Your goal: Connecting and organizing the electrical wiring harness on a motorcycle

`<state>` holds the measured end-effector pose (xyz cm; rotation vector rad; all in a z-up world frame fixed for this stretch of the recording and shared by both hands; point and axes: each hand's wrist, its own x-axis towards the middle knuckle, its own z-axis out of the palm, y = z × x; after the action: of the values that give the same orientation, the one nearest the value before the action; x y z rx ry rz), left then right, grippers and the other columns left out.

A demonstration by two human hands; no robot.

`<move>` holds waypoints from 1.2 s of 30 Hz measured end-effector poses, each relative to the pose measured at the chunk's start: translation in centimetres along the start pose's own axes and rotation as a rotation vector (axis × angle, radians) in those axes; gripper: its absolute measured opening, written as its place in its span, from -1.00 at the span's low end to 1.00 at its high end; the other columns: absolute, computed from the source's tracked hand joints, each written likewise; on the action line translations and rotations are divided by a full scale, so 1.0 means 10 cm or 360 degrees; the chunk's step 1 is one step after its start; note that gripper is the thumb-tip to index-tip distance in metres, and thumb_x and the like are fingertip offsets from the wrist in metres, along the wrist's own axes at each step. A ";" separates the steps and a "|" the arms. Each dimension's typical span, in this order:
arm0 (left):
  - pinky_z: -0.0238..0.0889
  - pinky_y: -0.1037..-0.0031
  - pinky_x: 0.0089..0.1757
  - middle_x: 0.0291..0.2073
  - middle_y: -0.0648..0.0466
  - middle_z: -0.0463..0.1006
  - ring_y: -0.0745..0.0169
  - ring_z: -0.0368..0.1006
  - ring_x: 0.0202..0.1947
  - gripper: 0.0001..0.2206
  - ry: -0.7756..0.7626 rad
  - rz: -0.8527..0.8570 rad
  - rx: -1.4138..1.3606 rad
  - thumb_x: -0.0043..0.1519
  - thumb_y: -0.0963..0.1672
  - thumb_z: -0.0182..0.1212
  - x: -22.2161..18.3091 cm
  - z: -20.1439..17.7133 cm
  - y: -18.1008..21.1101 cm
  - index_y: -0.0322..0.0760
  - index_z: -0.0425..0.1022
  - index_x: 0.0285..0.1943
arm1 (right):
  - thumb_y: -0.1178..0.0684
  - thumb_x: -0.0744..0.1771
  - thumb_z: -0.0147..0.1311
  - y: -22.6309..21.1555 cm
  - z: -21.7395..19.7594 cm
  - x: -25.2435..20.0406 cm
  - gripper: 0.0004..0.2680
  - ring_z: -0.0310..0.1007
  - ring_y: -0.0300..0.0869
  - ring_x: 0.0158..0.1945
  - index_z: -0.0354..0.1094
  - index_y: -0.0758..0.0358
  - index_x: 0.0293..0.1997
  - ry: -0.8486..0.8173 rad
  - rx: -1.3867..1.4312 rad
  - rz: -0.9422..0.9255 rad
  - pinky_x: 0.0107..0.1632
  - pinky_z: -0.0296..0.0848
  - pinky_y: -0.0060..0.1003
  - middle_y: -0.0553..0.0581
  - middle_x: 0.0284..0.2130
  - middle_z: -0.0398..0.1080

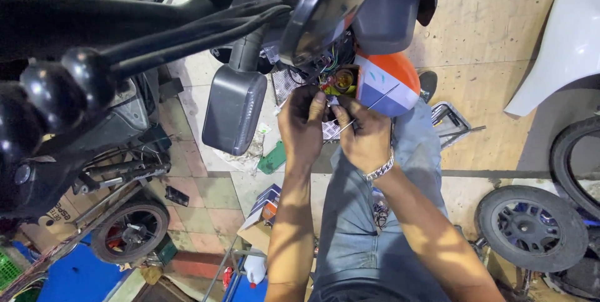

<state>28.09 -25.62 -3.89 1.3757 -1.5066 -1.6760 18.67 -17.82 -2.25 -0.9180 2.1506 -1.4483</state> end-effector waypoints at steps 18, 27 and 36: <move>0.24 0.62 -0.48 -0.43 -0.12 0.51 0.24 0.42 -0.47 -0.81 -0.0168 -0.0510 -0.0675 0.27 -0.19 0.32 0.01 -0.03 -0.49 -0.57 0.54 -0.11 | 0.18 0.40 0.06 0.27 -0.13 -0.08 -0.86 0.55 -0.10 -0.55 0.44 0.53 -0.22 -0.0379 0.1133 0.0808 -0.46 0.56 -0.29 0.37 -0.56 0.49; 0.36 0.56 -0.52 -0.54 -0.13 0.59 0.22 0.53 -0.55 -0.88 0.0095 0.0059 0.0149 0.22 -0.17 0.40 -0.03 -0.05 0.18 -0.34 0.61 -0.17 | 0.19 0.35 0.23 0.23 -0.20 -0.03 -0.88 0.58 -0.13 -0.52 0.47 0.50 -0.13 -0.0283 0.0634 0.0520 -0.38 0.53 -0.35 0.30 -0.58 0.51; 0.25 0.61 -0.58 -0.56 -0.12 0.54 0.31 0.40 -0.58 -0.90 -0.0010 -0.0312 -0.0175 0.23 -0.21 0.34 0.10 -0.05 -0.06 -0.45 0.60 -0.20 | 0.17 0.38 0.17 0.31 -0.16 -0.06 -0.88 0.60 -0.08 -0.51 0.47 0.46 -0.11 -0.0356 0.0579 0.0595 -0.32 0.54 -0.28 0.27 -0.58 0.52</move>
<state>28.30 -26.54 -4.70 1.5003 -1.2968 -1.8529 17.12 -15.58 -4.55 -0.4873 1.7070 -1.4039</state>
